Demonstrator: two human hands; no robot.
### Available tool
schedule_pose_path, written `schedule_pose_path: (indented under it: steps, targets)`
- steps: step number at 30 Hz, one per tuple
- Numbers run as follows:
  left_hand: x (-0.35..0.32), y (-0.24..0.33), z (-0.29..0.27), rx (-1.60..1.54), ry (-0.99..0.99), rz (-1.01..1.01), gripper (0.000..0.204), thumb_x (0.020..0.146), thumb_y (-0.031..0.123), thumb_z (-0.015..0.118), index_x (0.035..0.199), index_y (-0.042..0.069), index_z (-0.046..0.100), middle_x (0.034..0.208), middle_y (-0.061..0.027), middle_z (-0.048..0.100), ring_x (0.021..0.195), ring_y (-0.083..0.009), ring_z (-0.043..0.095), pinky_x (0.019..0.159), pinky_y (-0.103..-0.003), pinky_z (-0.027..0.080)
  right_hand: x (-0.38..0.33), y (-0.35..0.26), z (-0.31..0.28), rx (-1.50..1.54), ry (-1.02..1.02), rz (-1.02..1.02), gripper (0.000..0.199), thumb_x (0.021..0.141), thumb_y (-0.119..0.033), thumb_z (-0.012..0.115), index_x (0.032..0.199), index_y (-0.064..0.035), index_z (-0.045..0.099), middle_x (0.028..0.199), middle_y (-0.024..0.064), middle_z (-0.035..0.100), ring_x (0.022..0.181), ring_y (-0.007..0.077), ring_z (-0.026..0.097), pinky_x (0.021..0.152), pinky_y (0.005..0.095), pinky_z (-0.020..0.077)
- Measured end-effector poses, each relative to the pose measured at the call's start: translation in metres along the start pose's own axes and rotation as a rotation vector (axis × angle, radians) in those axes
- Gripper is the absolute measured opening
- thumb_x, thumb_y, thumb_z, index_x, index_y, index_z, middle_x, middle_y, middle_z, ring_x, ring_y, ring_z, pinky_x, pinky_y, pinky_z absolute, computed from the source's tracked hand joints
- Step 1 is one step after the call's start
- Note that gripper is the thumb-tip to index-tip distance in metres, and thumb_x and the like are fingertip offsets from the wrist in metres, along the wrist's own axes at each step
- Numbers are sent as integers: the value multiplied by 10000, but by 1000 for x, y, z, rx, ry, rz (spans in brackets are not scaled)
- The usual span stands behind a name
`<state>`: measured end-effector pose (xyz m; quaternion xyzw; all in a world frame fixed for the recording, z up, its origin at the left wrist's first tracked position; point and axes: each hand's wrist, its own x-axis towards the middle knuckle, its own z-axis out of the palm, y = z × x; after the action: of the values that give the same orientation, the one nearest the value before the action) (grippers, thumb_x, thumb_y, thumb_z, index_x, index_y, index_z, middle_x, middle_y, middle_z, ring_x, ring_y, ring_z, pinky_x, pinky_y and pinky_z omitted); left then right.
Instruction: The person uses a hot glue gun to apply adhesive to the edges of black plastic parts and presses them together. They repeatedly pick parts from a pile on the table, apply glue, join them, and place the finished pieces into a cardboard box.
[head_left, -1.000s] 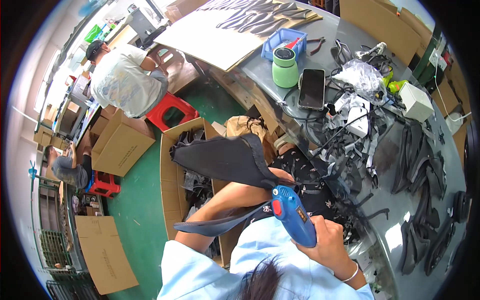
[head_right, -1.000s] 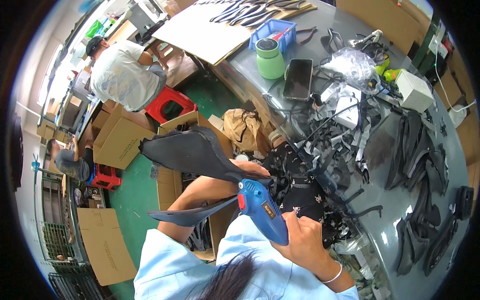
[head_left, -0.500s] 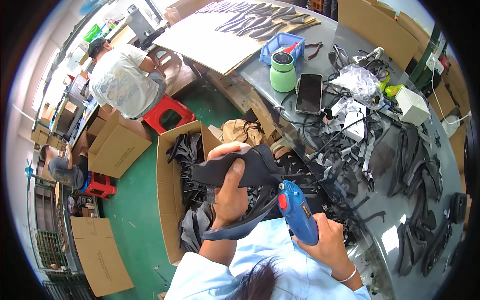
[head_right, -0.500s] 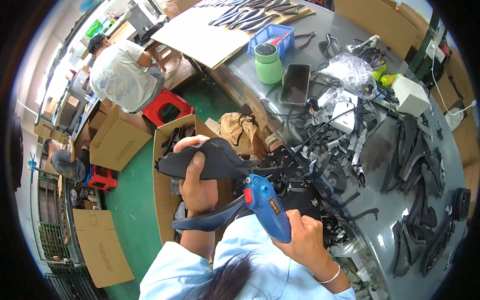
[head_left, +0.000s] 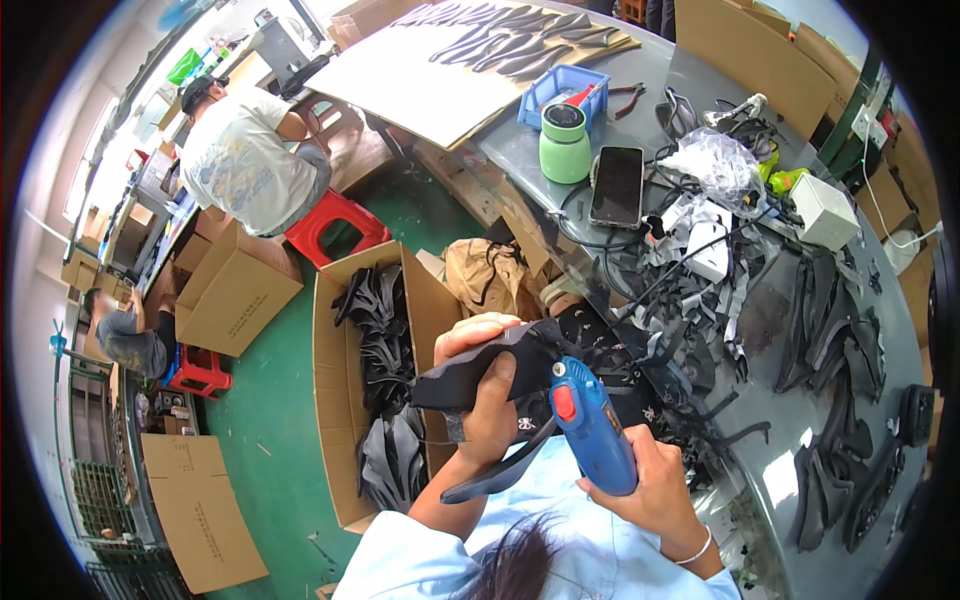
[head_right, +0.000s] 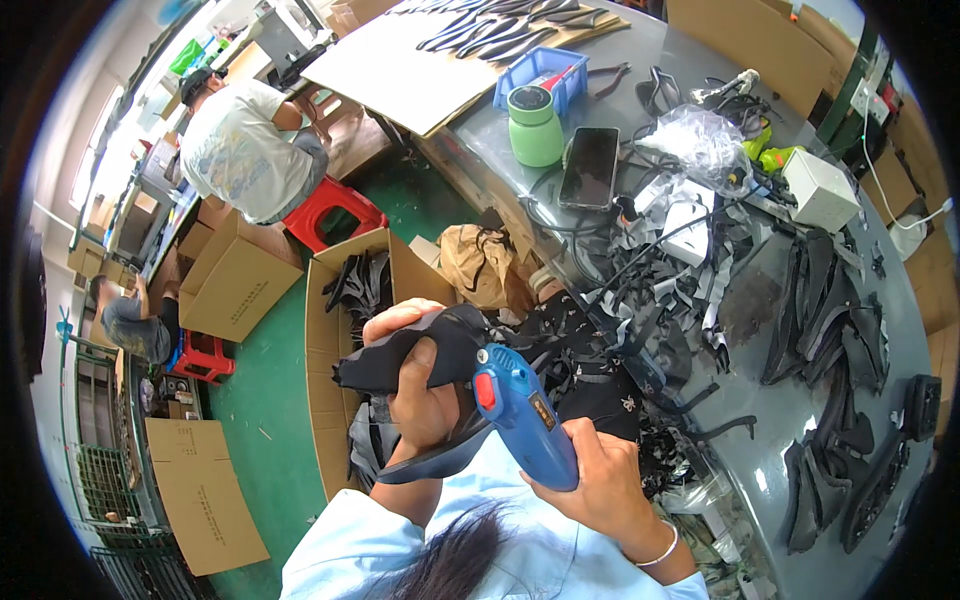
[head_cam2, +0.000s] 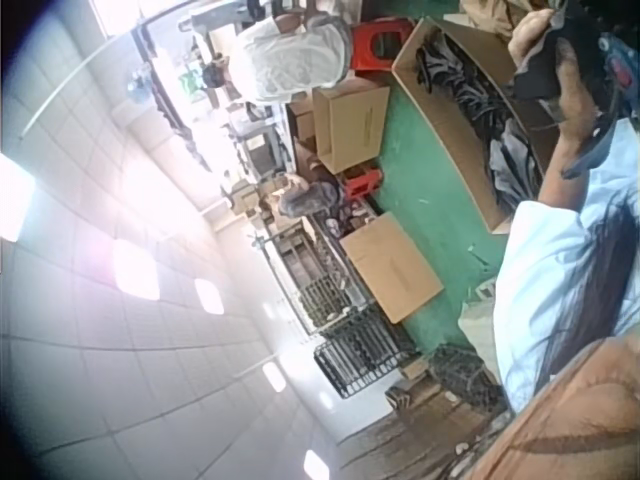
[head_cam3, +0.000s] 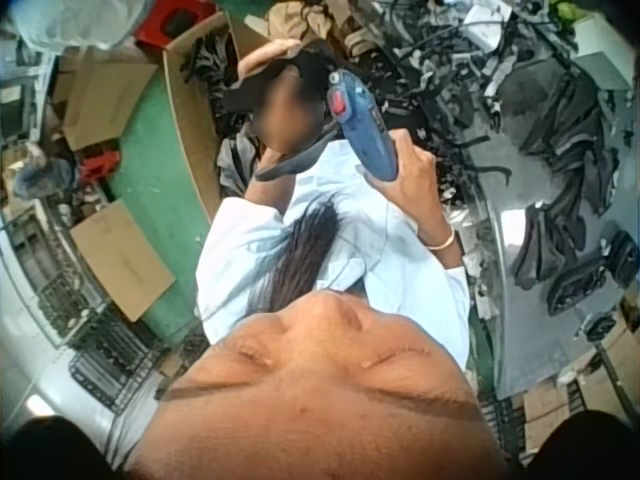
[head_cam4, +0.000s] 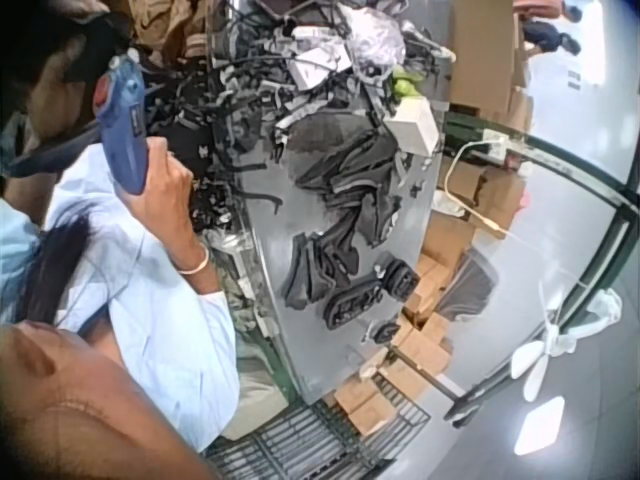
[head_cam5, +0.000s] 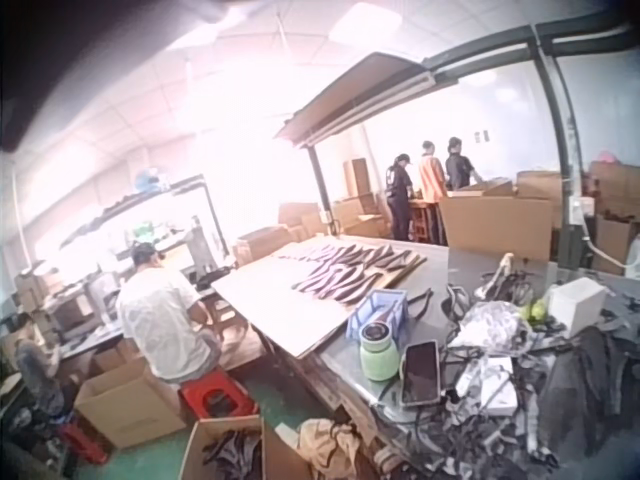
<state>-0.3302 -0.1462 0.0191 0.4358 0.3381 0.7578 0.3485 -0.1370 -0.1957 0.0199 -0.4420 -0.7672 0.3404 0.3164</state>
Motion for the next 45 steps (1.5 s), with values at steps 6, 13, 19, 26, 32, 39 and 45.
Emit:
schedule_pose_path:
  steps: [6, 13, 19, 26, 32, 39, 45]
  targets:
    - [-5, 6, 2, -115, 9, -132, 285, 802, 30, 535, 1079, 15, 469, 1110, -172, 527, 1034, -229, 524, 935, -364, 415, 2, -3, 0, 0, 11, -6, 508, 620, -264, 841, 890, -16, 490, 648, 89, 599, 535, 208, 621, 517, 289, 488]
    - [-2, 22, 1, -86, 12, -361, 264, 790, -14, 513, 1054, -6, 492, 1083, -141, 573, 1044, -191, 536, 946, -324, 399, 3, -4, 0, -143, 81, -68, 427, 595, -142, 797, 888, -20, 512, 605, 83, 581, 502, 255, 581, 506, 334, 449]
    - [13, 36, -6, 202, -186, -467, 253, 790, -9, 542, 1043, -14, 540, 1015, -86, 587, 961, -144, 557, 867, -275, 432, 1, -5, 1, -247, 102, -105, 396, 607, -128, 779, 883, -21, 516, 586, 76, 577, 475, 251, 564, 525, 330, 435]
    - [22, 31, -20, 268, -523, -467, 329, 774, -100, 488, 1094, -27, 499, 1059, -160, 619, 1030, -224, 596, 914, -346, 460, -2, -7, 1, -173, 43, -109, 427, 587, -130, 798, 875, -10, 506, 685, 108, 597, 550, 267, 593, 517, 343, 470]
    - [16, 25, -23, 252, -608, -473, 359, 756, -17, 574, 1110, -14, 514, 1032, -120, 629, 962, -198, 610, 877, -316, 463, 1, -11, 2, -109, 41, -139, 430, 580, -128, 805, 864, -9, 505, 709, 109, 606, 561, 272, 601, 528, 336, 481]
    - [37, 28, -34, 588, -1008, -502, 444, 769, 79, 629, 1178, 14, 468, 935, -143, 624, 877, -235, 610, 821, -340, 462, 5, -9, -8, -174, 65, -165, 398, 627, -143, 785, 899, -12, 526, 601, 87, 567, 509, 257, 587, 508, 335, 454]
    - [4, 17, -6, 235, -1154, -890, 492, 785, 111, 600, 1233, 54, 405, 1029, -73, 565, 928, -153, 540, 796, -288, 434, 25, -4, -4, 159, 198, 38, 502, 668, -197, 799, 1013, -11, 484, 744, 125, 608, 618, 269, 630, 557, 356, 493]
